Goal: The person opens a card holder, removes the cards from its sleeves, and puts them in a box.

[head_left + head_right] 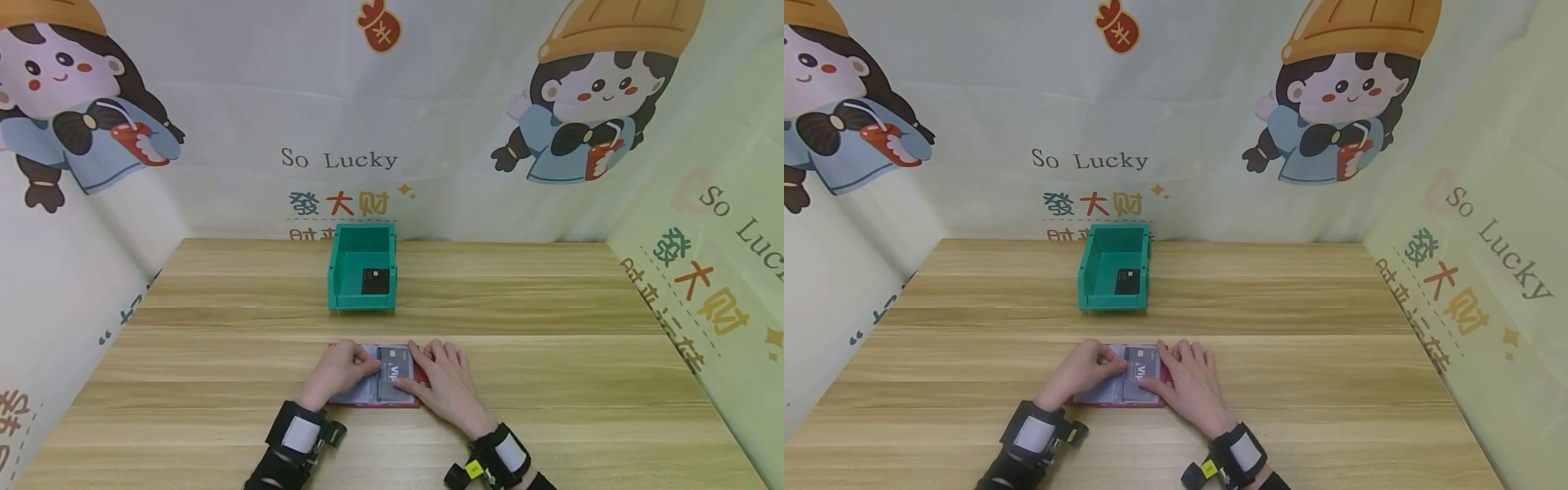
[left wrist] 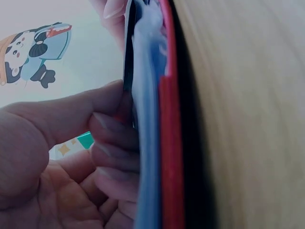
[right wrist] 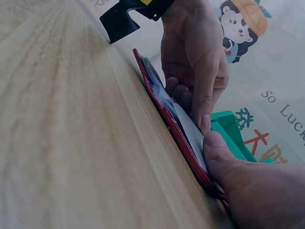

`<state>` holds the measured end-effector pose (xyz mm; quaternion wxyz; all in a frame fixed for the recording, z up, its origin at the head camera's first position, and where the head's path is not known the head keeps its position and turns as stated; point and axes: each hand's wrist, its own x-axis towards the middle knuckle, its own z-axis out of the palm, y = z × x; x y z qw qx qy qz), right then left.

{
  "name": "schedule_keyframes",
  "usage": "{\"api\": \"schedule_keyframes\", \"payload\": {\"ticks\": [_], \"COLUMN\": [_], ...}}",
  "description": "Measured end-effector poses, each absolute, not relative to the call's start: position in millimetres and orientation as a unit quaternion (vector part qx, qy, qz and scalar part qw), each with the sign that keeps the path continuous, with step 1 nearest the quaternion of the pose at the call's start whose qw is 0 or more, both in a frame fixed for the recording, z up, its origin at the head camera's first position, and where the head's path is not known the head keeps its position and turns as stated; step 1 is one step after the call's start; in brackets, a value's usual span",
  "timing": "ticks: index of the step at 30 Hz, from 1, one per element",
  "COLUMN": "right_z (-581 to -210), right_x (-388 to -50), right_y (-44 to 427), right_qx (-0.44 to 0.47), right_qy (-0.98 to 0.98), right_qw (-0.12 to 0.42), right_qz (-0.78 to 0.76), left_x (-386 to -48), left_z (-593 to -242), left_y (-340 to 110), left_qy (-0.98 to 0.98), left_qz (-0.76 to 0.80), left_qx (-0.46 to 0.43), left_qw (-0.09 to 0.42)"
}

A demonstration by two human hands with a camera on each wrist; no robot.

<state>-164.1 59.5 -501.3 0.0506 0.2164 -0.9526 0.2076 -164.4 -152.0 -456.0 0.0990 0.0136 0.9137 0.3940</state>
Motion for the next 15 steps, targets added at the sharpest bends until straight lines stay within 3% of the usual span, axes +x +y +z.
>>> {"api": "schedule_keyframes", "payload": {"ticks": [15], "right_z": [-501.3], "right_x": [-163.8], "right_y": [59.4], "right_qx": [0.218], "right_qy": [-0.953], "right_qw": [0.049], "right_qz": [0.205], "left_x": [-163.2], "left_z": [-448.5], "left_y": [-162.0], "left_qy": [0.913], "left_qz": [0.390], "left_qx": [-0.006], "left_qw": [0.116]}}
